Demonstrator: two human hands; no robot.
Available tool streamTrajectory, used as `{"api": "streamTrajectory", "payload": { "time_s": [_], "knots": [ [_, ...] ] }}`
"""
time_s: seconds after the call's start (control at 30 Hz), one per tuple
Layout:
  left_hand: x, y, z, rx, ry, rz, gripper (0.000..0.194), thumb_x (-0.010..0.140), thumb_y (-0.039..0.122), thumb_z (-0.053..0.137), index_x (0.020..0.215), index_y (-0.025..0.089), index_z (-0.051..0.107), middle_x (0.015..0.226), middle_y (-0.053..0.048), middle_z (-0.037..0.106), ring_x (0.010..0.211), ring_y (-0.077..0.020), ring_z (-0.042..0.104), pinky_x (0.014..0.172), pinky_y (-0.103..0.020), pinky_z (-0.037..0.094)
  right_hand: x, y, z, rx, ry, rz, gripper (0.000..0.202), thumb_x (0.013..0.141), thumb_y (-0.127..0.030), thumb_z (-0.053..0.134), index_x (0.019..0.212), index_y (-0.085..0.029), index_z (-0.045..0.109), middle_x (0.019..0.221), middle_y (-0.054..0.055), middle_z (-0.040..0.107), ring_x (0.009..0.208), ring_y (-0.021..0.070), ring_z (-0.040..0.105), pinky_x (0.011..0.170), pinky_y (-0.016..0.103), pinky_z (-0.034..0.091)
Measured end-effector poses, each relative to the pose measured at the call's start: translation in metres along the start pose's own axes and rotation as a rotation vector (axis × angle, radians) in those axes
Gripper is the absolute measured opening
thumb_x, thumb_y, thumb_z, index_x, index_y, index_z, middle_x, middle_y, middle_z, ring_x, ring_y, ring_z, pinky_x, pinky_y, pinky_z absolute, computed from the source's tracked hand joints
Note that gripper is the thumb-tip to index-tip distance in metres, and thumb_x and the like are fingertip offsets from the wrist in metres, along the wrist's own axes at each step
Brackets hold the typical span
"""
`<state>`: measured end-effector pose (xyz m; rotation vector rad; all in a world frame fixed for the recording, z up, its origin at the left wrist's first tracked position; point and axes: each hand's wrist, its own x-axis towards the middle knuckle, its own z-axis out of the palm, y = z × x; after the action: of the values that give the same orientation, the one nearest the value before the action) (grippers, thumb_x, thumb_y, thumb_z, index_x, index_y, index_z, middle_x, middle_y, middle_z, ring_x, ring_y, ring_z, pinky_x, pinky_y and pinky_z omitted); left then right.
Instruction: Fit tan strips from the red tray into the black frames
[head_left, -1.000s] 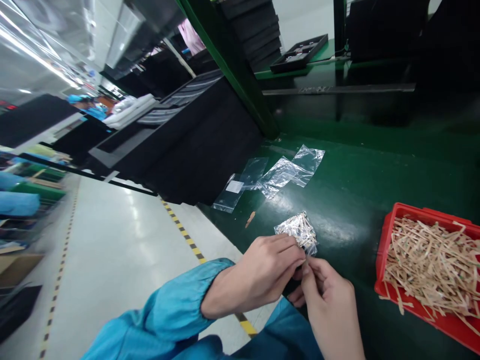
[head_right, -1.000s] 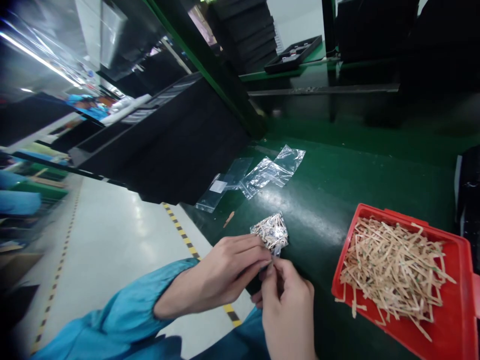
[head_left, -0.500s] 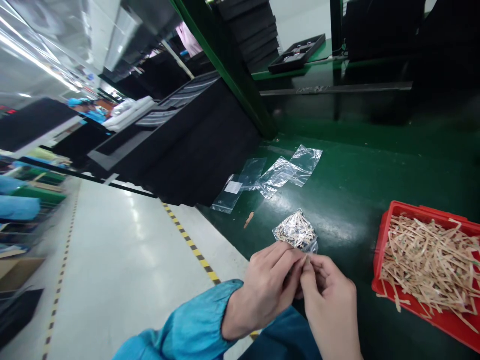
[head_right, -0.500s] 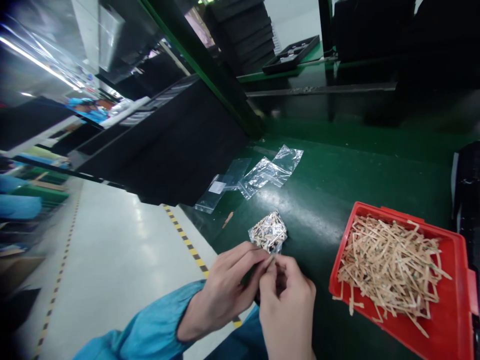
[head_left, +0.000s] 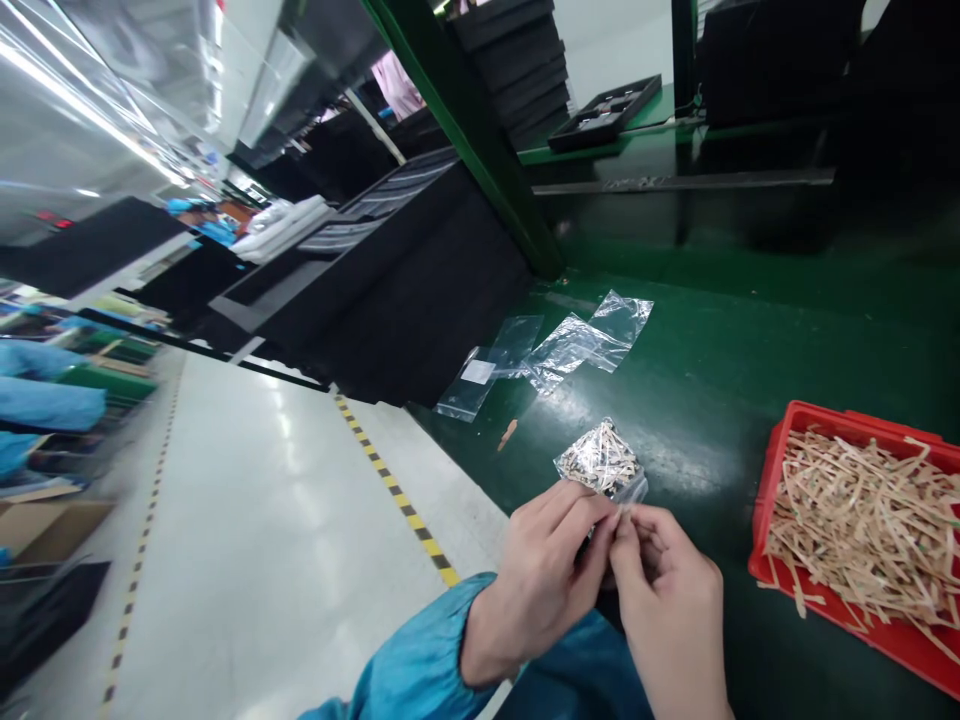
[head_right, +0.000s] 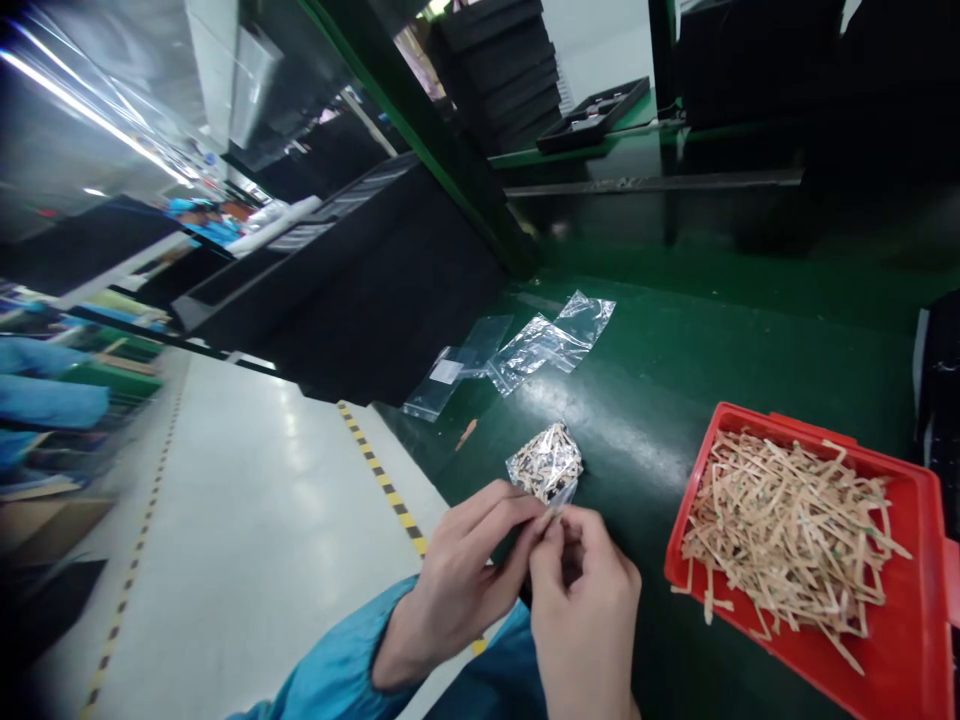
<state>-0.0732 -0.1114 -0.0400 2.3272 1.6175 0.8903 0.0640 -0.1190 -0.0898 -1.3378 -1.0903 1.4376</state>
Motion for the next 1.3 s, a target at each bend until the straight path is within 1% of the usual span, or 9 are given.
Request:
{"api": "streamTrajectory", "payload": {
  "time_s": [0.37,0.57,0.73,0.83,0.93,1.07,1.1,1.17,1.3],
  "knots": [
    [0.000,0.010,0.009,-0.088,0.065,-0.209,0.015,0.103,0.010,0.062,0.094,0.021,0.066,0.080,0.001,0.068,0.068,-0.0116,0.064,0.065,-0.021,0.051,0.002,-0.011,-0.002,-0.008,-0.007,0.004,0.021,0.097,-0.038,0.063,0.087,-0.023,0.074,0.071,0.000,0.075,0.060,0.0141,0.071,0.058,0.019,0.057],
    [0.012,0.000,-0.005,-0.038,0.208,-0.328,0.015,0.106,0.014,0.060,0.094,0.020,0.066,0.077,0.002,0.068,0.065,-0.0113,0.063,0.062,-0.020,0.052,-0.002,-0.008,0.000,0.023,0.009,0.028,0.026,0.102,-0.044,0.058,0.097,-0.023,0.073,0.071,-0.001,0.073,0.057,0.0157,0.073,0.056,0.023,0.062],
    [0.025,-0.008,-0.016,-0.029,0.218,-0.258,0.014,0.104,0.014,0.064,0.093,0.020,0.069,0.077,0.003,0.069,0.063,-0.0107,0.062,0.061,-0.020,0.052,-0.001,-0.004,0.003,-0.010,0.022,-0.026,0.026,0.102,-0.044,0.061,0.098,-0.023,0.076,0.072,-0.001,0.074,0.056,0.0163,0.075,0.054,0.023,0.063],
    [0.030,-0.009,-0.020,-0.007,0.220,-0.180,0.013,0.104,0.010,0.064,0.096,0.019,0.069,0.080,0.001,0.068,0.067,-0.0112,0.061,0.067,-0.023,0.052,-0.002,-0.004,0.007,-0.058,0.068,-0.092,0.022,0.102,-0.040,0.061,0.095,-0.023,0.073,0.070,-0.002,0.072,0.053,0.0140,0.072,0.052,0.021,0.062],
    [0.031,-0.007,-0.021,-0.023,0.150,-0.100,0.014,0.103,0.007,0.063,0.100,0.019,0.069,0.086,-0.002,0.070,0.072,-0.0128,0.064,0.069,-0.025,0.052,-0.003,-0.006,0.012,-0.108,0.245,-0.188,0.022,0.102,-0.040,0.066,0.116,-0.024,0.068,0.098,0.004,0.075,0.074,0.0154,0.077,0.056,0.021,0.064],
    [0.031,0.000,-0.023,-0.107,0.027,-0.030,0.015,0.103,0.006,0.063,0.103,0.018,0.071,0.088,-0.005,0.073,0.076,-0.0157,0.068,0.069,-0.027,0.055,0.000,-0.008,0.011,-0.421,0.488,-0.669,0.018,0.099,-0.025,0.073,0.117,-0.022,0.070,0.133,0.015,0.064,0.111,0.0240,0.074,0.087,0.037,0.068],
    [0.030,0.002,-0.023,-0.136,0.010,-0.021,0.016,0.102,0.005,0.063,0.104,0.018,0.072,0.089,-0.005,0.074,0.077,-0.0163,0.069,0.070,-0.028,0.055,0.002,-0.008,0.009,-0.515,0.488,-0.762,0.014,0.101,-0.020,0.071,0.115,-0.020,0.072,0.137,0.017,0.063,0.115,0.0264,0.072,0.091,0.042,0.067],
    [0.026,0.006,-0.025,-0.207,-0.008,-0.014,0.020,0.100,0.004,0.064,0.106,0.020,0.075,0.090,-0.006,0.077,0.076,-0.0172,0.069,0.069,-0.029,0.055,0.005,-0.005,0.006,-0.636,0.437,-0.805,0.018,0.103,-0.016,0.066,0.119,-0.018,0.072,0.141,0.020,0.062,0.119,0.0308,0.069,0.092,0.048,0.064],
    [0.012,0.003,-0.025,-0.395,0.017,-0.149,0.016,0.095,0.015,0.072,0.103,0.025,0.082,0.085,-0.005,0.080,0.072,-0.0196,0.071,0.068,-0.032,0.056,0.012,0.001,0.002,-0.788,0.389,-0.735,0.038,0.107,-0.034,0.063,0.139,-0.015,0.065,0.147,0.023,0.063,0.119,0.0373,0.068,0.088,0.053,0.062]
  ]
}}
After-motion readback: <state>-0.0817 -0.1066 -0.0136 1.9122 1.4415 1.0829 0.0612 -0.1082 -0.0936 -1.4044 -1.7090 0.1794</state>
